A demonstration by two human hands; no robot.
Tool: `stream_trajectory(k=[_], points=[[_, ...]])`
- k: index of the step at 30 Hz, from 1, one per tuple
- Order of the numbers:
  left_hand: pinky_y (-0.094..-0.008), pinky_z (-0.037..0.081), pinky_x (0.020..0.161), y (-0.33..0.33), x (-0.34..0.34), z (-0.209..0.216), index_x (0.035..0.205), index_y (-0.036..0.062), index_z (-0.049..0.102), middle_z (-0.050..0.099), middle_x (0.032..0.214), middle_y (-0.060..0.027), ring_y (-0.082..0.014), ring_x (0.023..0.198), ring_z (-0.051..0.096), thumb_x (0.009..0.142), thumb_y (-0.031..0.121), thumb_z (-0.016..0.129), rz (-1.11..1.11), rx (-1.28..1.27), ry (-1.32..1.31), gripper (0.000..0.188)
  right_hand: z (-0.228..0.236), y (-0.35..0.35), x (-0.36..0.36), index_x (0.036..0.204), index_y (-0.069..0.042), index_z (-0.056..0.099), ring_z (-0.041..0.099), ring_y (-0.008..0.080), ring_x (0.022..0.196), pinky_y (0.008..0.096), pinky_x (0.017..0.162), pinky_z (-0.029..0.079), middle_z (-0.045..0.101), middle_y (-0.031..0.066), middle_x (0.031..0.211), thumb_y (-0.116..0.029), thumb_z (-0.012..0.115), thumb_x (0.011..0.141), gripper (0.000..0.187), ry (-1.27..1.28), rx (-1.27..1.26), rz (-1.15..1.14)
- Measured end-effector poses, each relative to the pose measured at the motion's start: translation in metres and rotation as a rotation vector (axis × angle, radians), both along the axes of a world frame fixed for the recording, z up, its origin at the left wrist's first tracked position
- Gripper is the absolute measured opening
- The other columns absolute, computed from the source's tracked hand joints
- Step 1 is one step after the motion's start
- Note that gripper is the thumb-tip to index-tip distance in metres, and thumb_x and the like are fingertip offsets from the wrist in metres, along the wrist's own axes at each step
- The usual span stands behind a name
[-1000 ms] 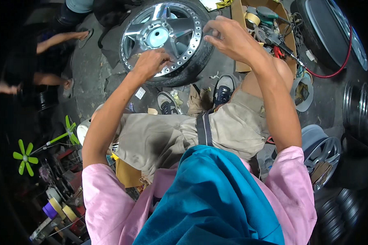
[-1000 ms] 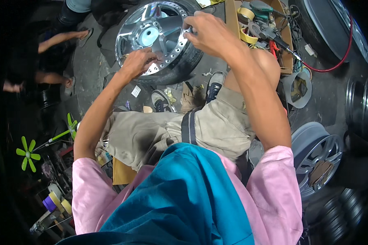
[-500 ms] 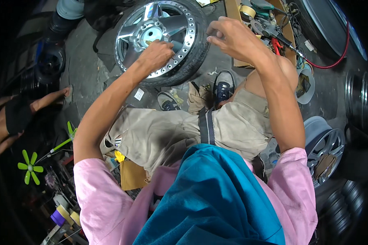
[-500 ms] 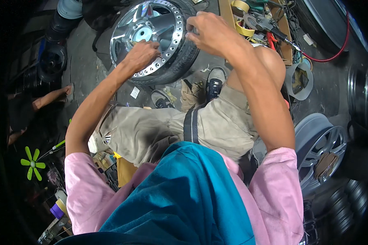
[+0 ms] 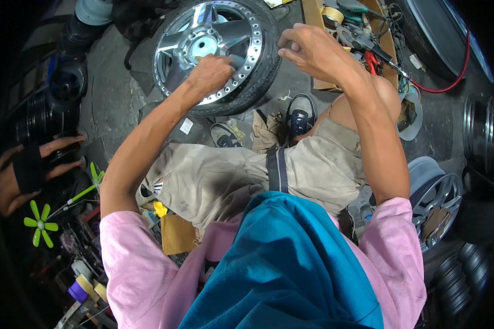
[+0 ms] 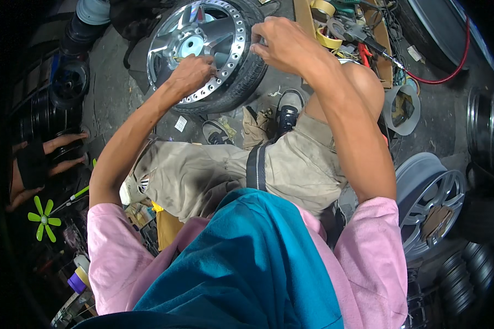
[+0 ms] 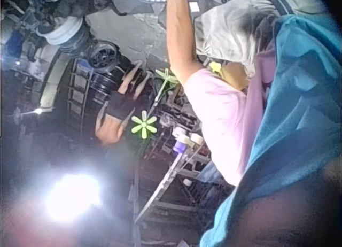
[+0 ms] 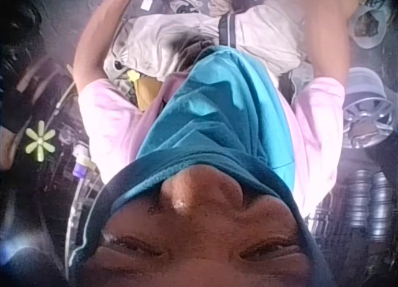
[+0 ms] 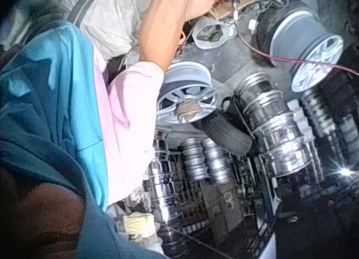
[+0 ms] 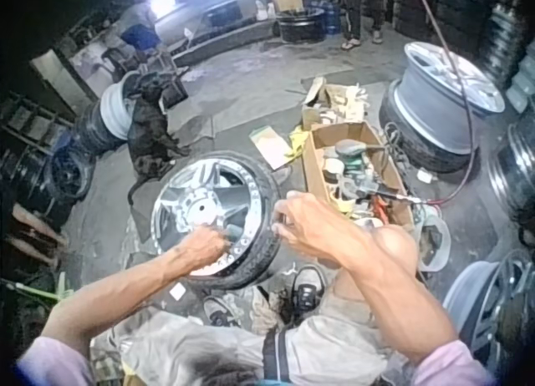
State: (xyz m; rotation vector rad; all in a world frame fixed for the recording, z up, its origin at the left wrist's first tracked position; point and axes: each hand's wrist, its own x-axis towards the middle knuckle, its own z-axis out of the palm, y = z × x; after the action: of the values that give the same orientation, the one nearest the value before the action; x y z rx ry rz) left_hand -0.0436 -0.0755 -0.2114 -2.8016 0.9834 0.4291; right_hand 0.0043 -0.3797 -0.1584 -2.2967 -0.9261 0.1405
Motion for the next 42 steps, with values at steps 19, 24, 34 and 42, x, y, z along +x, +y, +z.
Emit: stream_trajectory(k=[19, 24, 34, 42], points=[[-0.0467, 0.053, 0.077, 0.008, -0.049, -0.014, 0.101, 0.0053, 0.073, 0.073, 0.094, -0.0173, -0.038, 0.088, 0.07, 0.088, 0.014, 0.074, 0.525, -0.399, -0.019, 0.015, 0.0, 0.0, -0.003, 0.104, -0.002, 0.072, 0.064, 0.0337, 0.083, 0.0438, 0.077, 0.052, 0.064, 0.0141, 0.086, -0.021, 0.072, 0.094, 0.022, 0.01, -0.002, 0.013], [-0.0443, 0.053, 0.077, 0.016, -0.051, -0.003, 0.098, 0.004, 0.072, 0.073, 0.089, -0.016, -0.0351, 0.086, 0.071, 0.089, 0.02, 0.075, 0.775, -0.384, 0.119, 0.019, -0.002, 0.001, -0.005, 0.104, -0.002, 0.072, 0.064, 0.033, 0.082, 0.0437, 0.077, 0.051, 0.064, 0.014, 0.086, -0.02, 0.072, 0.094, 0.022, -0.002, 0.003, 0.019], [-0.0455, 0.052, 0.078, 0.032, -0.058, 0.007, 0.101, 0.0066, 0.07, 0.072, 0.098, -0.0126, -0.0362, 0.089, 0.068, 0.088, 0.017, 0.073, 0.455, -0.333, 0.033, 0.017, -0.001, 0.012, -0.002, 0.107, -0.001, 0.072, 0.062, 0.0338, 0.081, 0.0444, 0.076, 0.049, 0.063, 0.015, 0.086, -0.02, 0.071, 0.094, 0.023, 0.017, -0.05, 0.042], [-0.0501, 0.053, 0.074, 0.028, -0.053, -0.007, 0.098, 0.0097, 0.071, 0.07, 0.092, -0.0105, -0.0365, 0.085, 0.069, 0.088, 0.014, 0.071, 0.282, -0.33, -0.086, 0.011, -0.002, 0.013, -0.003, 0.107, -0.001, 0.072, 0.063, 0.0345, 0.082, 0.0449, 0.077, 0.05, 0.064, 0.0159, 0.086, -0.02, 0.072, 0.093, 0.024, 0.044, -0.065, 0.019]])
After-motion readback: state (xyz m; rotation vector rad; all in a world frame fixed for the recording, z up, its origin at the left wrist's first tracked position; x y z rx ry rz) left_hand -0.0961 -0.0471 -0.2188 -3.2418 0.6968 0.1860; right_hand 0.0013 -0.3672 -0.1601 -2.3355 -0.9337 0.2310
